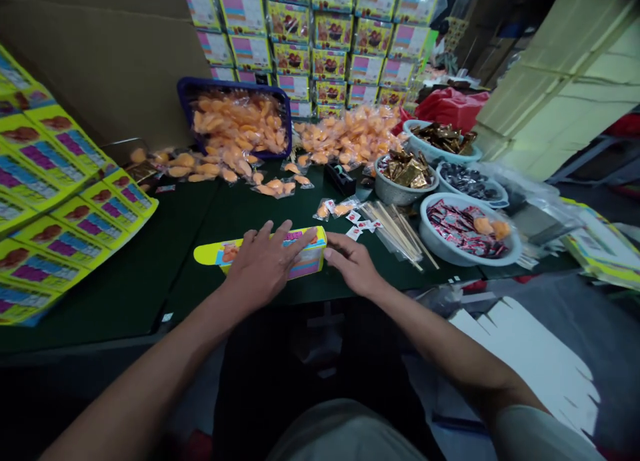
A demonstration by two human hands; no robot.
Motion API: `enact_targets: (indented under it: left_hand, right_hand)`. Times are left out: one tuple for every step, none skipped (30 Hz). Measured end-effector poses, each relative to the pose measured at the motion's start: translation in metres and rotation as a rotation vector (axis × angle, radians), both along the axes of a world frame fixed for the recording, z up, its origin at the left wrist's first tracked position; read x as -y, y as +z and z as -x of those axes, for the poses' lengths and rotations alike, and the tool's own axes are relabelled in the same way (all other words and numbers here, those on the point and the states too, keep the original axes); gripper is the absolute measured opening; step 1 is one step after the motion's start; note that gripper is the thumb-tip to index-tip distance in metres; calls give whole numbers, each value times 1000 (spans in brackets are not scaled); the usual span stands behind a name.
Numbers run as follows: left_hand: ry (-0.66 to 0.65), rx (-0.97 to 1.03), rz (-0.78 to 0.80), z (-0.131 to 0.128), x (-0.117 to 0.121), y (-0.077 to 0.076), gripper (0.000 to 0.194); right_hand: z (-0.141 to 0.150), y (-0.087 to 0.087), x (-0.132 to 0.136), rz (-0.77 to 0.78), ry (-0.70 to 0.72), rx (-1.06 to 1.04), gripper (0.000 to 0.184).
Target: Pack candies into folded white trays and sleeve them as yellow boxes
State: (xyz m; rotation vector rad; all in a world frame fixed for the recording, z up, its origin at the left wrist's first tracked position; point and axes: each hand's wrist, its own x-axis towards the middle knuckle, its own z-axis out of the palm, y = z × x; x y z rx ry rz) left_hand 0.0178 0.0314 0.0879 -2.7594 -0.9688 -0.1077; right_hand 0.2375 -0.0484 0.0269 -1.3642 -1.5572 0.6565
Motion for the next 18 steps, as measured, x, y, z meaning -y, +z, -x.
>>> enact_targets:
  left_hand:
    - [-6, -9, -8, 0, 0, -1, 63]
    - [-13, -19, -11, -1, -1, -1, 65]
    - [-21, -27, -11, -1, -1, -2, 67]
    - [-27, -31, -9, -2, -2, -3, 70]
    - [-33, -32, -8, -3, -3, -4, 72]
    - [-38, -31, -9, -3, -3, -5, 73]
    - [-42, -29, -15, -4, -3, -6, 74]
    - [-42, -29, -24, -4, -3, -7, 74]
    - [-42, -33, -34, -5, -3, -8, 73]
    - [-40, -37, -44, -6, -1, -8, 73]
    - [-37, -40, -52, -6, 1, -8, 73]
    - [-30, -39, -59, -8, 3, -8, 73]
    - [-24, -35, -61, -9, 5, -8, 74]
    - [-16, -28, -61, -10, 7, -8, 74]
    - [-7, -21, -60, -12, 9, -7, 74]
    - [-1, -16, -55, -13, 10, -7, 74]
    - [4, -12, -49, -14, 11, -6, 73]
    - [9, -7, -45, -15, 11, -6, 73]
  right_hand:
    - [5, -2, 1, -18, -16, -42, 48]
    - [9, -2, 2, -46, -38, -80, 46]
    - [13, -2, 2, -72, -70, -112, 45]
    - [16, 0, 2, -77, -101, -123, 43]
    - [19, 2, 0, -66, -135, -128, 42]
    - [20, 5, -2, -51, -171, -131, 41]
    - [22, 8, -4, -39, -207, -127, 40]
    - [23, 11, -7, -37, -244, -111, 39]
    - [24, 13, -10, -47, -276, -81, 36]
    - [26, 14, -13, -70, -301, -41, 34]
    - [29, 14, -15, -96, -324, 2, 32]
    - [31, 13, -16, -119, -347, 46, 33]
    - [33, 12, -17, -140, -370, 85, 34]
    - [35, 10, -18, -159, -388, 117, 36]
    - [37, 8, -19, -179, -398, 146, 39]
    - [37, 7, -21, -196, -401, 174, 41]
    - [37, 5, -22, -210, -399, 199, 42]
    - [36, 4, -24, -220, -395, 223, 42]
